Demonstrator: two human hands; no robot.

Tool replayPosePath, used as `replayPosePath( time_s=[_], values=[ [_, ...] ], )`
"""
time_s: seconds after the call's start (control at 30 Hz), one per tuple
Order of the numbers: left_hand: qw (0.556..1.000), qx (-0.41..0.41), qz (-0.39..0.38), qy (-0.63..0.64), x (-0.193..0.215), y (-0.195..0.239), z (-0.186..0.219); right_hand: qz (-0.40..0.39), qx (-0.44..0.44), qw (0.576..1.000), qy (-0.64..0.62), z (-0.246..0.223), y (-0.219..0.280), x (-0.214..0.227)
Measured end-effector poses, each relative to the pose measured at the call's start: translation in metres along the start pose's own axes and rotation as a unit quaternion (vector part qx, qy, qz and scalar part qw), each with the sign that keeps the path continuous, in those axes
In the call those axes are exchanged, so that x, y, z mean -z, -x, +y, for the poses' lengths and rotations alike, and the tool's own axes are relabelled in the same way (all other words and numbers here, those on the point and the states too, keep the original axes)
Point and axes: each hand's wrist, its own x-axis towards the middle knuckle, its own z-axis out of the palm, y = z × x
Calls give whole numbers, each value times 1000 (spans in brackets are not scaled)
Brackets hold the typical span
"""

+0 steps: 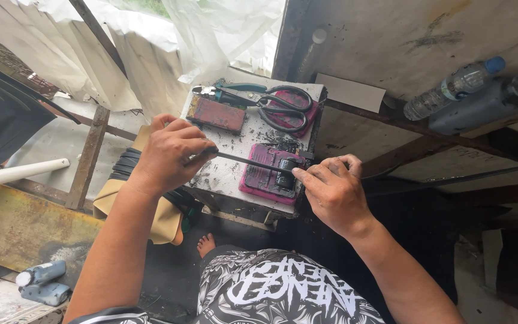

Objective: Applying edge paint to leather strips by pulling them through an applicator and hanging them on a line to dry.

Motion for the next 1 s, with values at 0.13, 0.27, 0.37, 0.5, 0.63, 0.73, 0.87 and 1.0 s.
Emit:
replayPosePath(
  time_s=[0.13,0.27,0.37,0.5,0.63,0.73,0.87,1.0],
  values=[
    [1000,-27,9,-2,-6,-2,7,17,-13,1000,0,0,7,9],
    [998,-68,13,-1,-10,-10,22,22,-29,999,7,8,25,14],
    [996,-89,18,11,-11,-17,37,21,-42,999,7,13,40,19],
    [994,-106,23,24,-19,-27,55,36,-79,996,28,14,54,30],
    [988,-143,22,48,-24,-37,72,26,-89,995,37,20,74,39],
    [986,-154,26,57,-29,-43,83,37,-128,990,55,23,89,41],
    [981,-177,22,71,-39,-48,91,14,-153,987,40,28,106,47],
    [979,-171,-5,108,-45,-54,96,-12,-229,973,-24,34,113,46]
  ],
)
